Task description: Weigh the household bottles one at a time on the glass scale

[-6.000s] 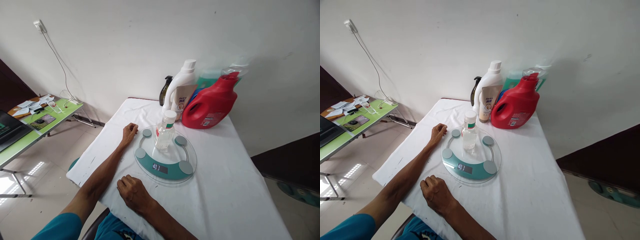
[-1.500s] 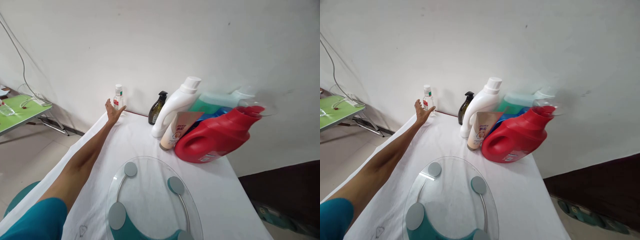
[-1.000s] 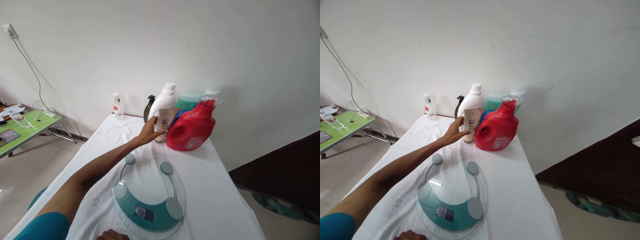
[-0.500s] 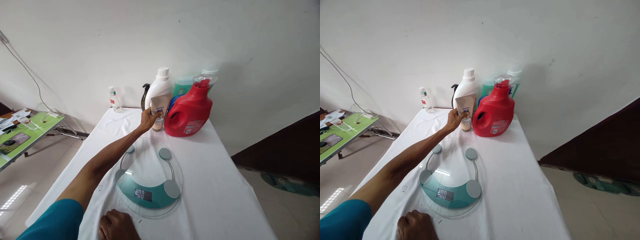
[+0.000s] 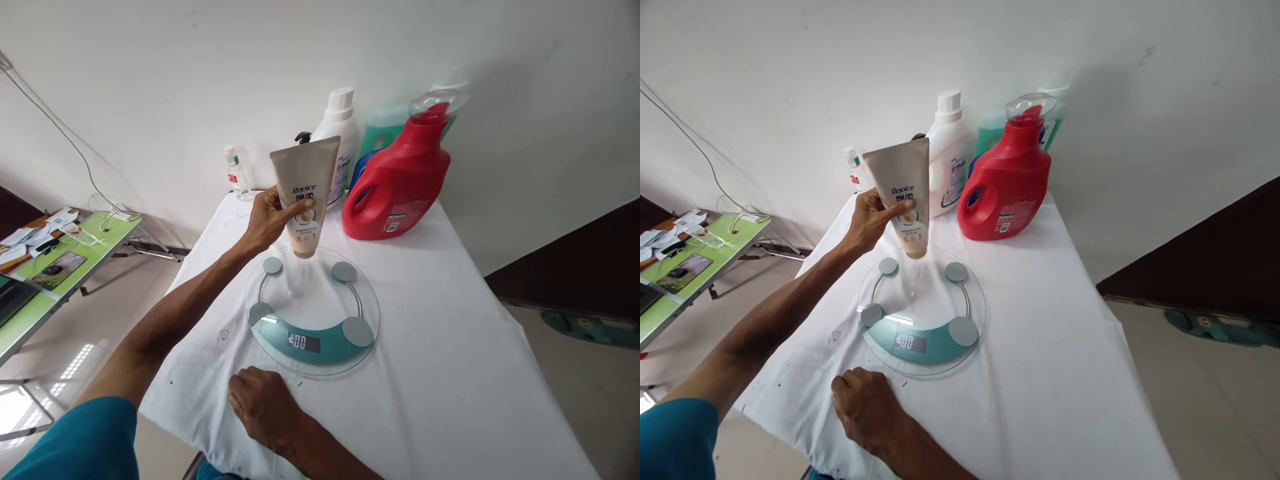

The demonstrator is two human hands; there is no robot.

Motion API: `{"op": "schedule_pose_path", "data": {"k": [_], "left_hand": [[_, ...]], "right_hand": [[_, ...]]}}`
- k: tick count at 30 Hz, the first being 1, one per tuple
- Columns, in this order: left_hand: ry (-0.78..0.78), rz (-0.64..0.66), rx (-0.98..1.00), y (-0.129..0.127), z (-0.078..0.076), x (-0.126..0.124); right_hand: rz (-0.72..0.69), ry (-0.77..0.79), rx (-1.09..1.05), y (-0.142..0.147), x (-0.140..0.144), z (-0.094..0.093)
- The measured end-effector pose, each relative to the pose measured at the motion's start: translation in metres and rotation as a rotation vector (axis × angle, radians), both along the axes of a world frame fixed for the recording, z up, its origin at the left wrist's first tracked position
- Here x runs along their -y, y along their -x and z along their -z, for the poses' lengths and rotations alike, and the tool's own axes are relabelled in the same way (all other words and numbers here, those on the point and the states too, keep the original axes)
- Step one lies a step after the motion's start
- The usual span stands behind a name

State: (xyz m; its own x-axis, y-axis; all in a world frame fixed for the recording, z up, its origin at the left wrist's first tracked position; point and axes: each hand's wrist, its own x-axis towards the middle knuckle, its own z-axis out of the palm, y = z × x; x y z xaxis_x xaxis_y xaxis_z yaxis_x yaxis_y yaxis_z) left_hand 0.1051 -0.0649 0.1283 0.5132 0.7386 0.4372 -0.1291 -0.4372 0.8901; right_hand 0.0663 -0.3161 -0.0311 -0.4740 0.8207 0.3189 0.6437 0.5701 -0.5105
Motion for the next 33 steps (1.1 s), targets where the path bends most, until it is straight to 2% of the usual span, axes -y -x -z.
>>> {"op": "schedule_pose_path", "data": {"k": [3,7,17,24,28,30,33], "left_hand": [[0.048,0.033,-0.054,0.016,0.003,0.033],[0.102,0.017,-0.081,0.024,0.02,0.059],[0.117,-0.031,0.087,0.026,0.046,0.066],[0.018,-0.01,0.034,0.037,0.045,0.075],[-0.076,-0.136,0.043,0.048,0.047,0.078],[-0.107,-0.249,0.05,0.055,0.054,0.079],[-0.075,-0.429,0.082,0.065,0.071,0.076]], "right_hand": [[-0.007,-0.006,0.018,0.001,0.0,0.002],[0.005,-0.017,0.032,0.0,0.0,0.001],[0.012,-0.044,-0.006,0.0,-0.001,0.005],[0.007,-0.056,-0.044,-0.002,-0.001,0.001],[0.001,-0.04,-0.045,-0.002,-0.001,0.0],[0.006,-0.041,-0.026,-0.002,-0.001,0.001],[0.015,-0.071,-0.003,-0.001,0.001,0.003]]}}
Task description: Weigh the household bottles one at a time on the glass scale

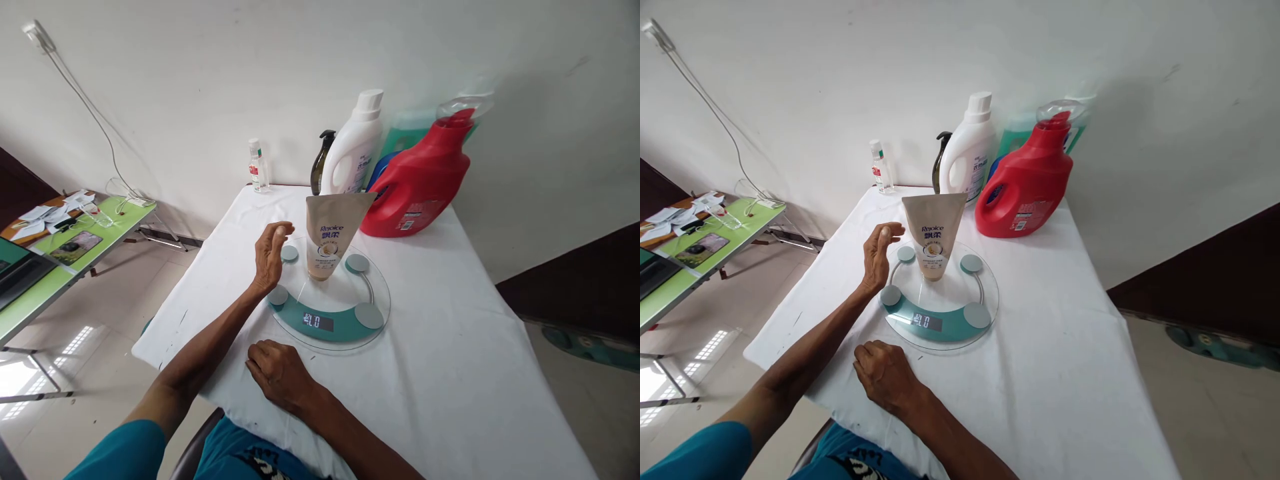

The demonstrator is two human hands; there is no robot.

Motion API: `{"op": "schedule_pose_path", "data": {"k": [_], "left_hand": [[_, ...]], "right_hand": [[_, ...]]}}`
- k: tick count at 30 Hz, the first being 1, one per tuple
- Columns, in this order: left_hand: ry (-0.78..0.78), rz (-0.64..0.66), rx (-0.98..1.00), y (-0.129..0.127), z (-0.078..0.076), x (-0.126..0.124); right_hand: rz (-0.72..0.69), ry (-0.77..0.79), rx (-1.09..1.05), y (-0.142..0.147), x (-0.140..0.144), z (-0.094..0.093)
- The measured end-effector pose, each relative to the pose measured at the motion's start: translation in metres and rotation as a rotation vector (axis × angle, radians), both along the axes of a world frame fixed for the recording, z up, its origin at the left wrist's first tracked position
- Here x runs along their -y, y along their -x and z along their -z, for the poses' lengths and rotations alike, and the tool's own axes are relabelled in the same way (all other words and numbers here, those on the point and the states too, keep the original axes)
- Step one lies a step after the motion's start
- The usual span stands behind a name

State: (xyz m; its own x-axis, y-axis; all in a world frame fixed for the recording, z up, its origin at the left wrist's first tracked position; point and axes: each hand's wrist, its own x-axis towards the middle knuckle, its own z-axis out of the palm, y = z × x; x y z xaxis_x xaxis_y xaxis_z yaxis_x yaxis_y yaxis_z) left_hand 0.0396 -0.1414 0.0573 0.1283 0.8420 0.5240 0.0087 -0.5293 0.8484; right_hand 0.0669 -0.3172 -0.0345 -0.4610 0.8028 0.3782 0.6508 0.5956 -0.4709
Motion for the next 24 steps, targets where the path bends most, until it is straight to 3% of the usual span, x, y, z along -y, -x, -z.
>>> {"op": "schedule_pose_path", "data": {"k": [5,16,24], "left_hand": [[0.024,-0.119,0.02,0.012,0.022,-0.009],[-0.009,-0.226,-0.019,0.023,0.036,-0.014],[0.177,-0.274,0.133,0.038,0.049,-0.039]], "right_hand": [[0.003,-0.078,0.013,0.001,0.004,0.005],[0.01,-0.098,0.023,0.001,0.003,0.002],[0.001,-0.084,0.036,0.001,0.003,0.003]]}}
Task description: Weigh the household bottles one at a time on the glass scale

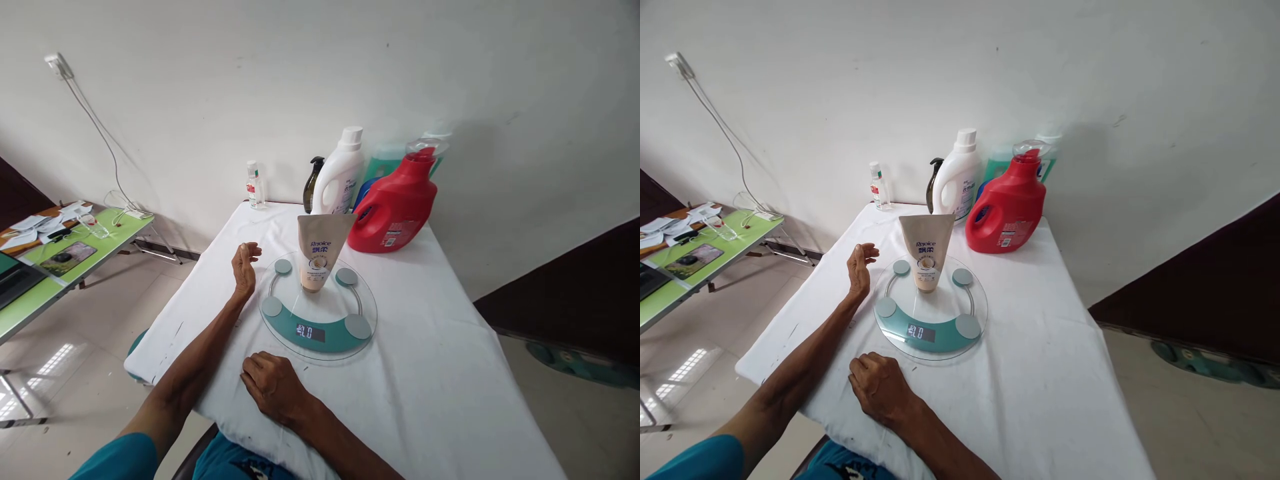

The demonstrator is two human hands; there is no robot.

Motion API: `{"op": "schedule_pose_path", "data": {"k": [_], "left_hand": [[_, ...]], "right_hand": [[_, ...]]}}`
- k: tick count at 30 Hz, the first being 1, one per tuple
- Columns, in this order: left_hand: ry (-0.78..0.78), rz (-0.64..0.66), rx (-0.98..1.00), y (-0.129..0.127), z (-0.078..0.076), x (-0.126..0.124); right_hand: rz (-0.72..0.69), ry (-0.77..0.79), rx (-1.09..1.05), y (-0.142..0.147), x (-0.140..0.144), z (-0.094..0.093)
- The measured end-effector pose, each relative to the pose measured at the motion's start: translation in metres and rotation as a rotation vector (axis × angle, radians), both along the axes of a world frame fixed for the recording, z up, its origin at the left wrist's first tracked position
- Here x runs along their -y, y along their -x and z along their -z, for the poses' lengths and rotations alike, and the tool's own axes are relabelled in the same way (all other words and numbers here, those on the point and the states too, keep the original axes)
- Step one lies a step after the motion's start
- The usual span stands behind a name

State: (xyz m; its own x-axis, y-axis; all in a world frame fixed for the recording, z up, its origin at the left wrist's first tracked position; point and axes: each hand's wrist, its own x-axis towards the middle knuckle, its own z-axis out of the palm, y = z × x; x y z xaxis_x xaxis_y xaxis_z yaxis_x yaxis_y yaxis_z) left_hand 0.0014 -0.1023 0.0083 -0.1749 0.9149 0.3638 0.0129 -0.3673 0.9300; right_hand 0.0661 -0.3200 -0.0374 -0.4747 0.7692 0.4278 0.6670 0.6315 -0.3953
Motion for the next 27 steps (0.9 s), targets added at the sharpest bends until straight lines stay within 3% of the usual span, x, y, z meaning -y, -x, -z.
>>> {"op": "schedule_pose_path", "data": {"k": [7,16,27], "left_hand": [[0.14,0.045,0.095,0.01,0.01,-0.014],[0.064,0.279,-0.096,-0.005,0.012,0.002],[0.041,0.282,-0.179,-0.005,0.013,0.002]], "right_hand": [[-0.002,0.024,0.002,0.0,0.0,0.001],[-0.01,0.045,-0.01,-0.001,-0.001,-0.002],[-0.009,0.048,-0.008,-0.001,0.0,-0.005]]}}
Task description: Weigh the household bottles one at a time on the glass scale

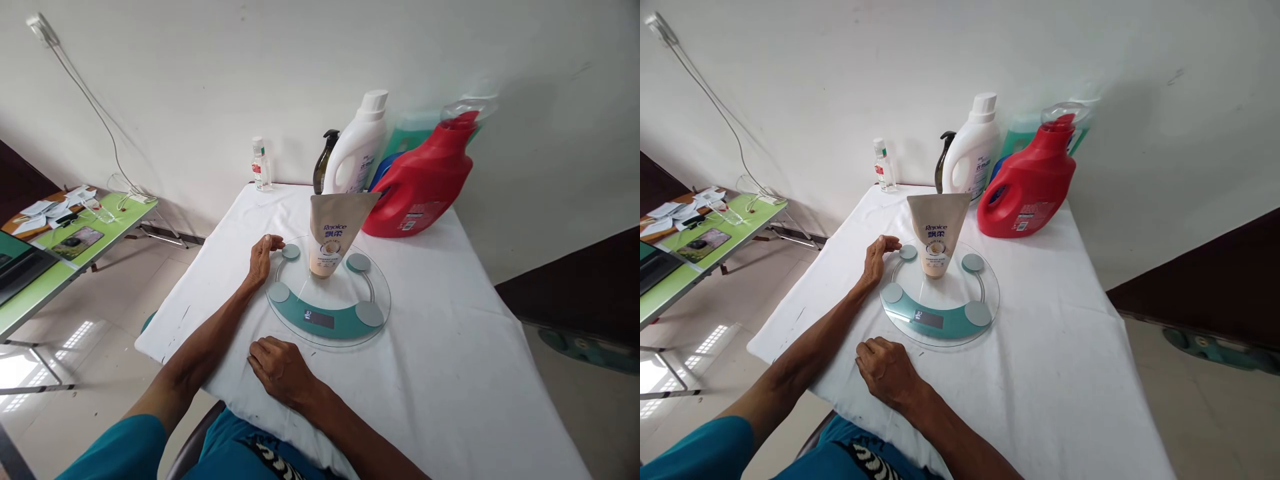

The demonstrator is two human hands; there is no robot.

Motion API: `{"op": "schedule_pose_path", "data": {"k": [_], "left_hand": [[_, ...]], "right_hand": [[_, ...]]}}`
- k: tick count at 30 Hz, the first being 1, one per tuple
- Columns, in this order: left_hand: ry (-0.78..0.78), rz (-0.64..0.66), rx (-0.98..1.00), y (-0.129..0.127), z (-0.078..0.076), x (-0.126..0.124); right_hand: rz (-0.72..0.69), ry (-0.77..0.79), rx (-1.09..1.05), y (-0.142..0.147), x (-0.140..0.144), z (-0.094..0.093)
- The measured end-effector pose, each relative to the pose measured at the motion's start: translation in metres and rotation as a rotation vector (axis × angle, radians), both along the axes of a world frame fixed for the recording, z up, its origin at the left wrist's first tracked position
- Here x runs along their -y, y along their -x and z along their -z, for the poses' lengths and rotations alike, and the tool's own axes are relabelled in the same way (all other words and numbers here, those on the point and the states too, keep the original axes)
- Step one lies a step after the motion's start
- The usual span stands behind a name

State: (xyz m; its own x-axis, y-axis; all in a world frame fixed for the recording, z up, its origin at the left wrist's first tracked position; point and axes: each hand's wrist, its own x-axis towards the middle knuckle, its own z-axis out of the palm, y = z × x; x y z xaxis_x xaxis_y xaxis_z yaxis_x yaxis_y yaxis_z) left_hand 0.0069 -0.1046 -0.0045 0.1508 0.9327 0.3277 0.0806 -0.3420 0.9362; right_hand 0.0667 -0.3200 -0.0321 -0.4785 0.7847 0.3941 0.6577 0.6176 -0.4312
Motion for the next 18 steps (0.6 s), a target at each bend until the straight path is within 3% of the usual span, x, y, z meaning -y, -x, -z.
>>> {"op": "schedule_pose_path", "data": {"k": [11,15,18], "left_hand": [[-0.009,-0.002,-0.01,-0.002,0.0,0.0],[-0.004,-0.009,0.005,-0.002,0.001,-0.001],[-0.004,-0.013,0.007,-0.002,0.002,-0.001]], "right_hand": [[-0.006,-0.054,-0.056,0.0,-0.001,0.001],[0.018,-0.197,-0.214,-0.017,-0.001,-0.023],[0.222,-0.333,-0.376,-0.052,-0.001,-0.047]]}}
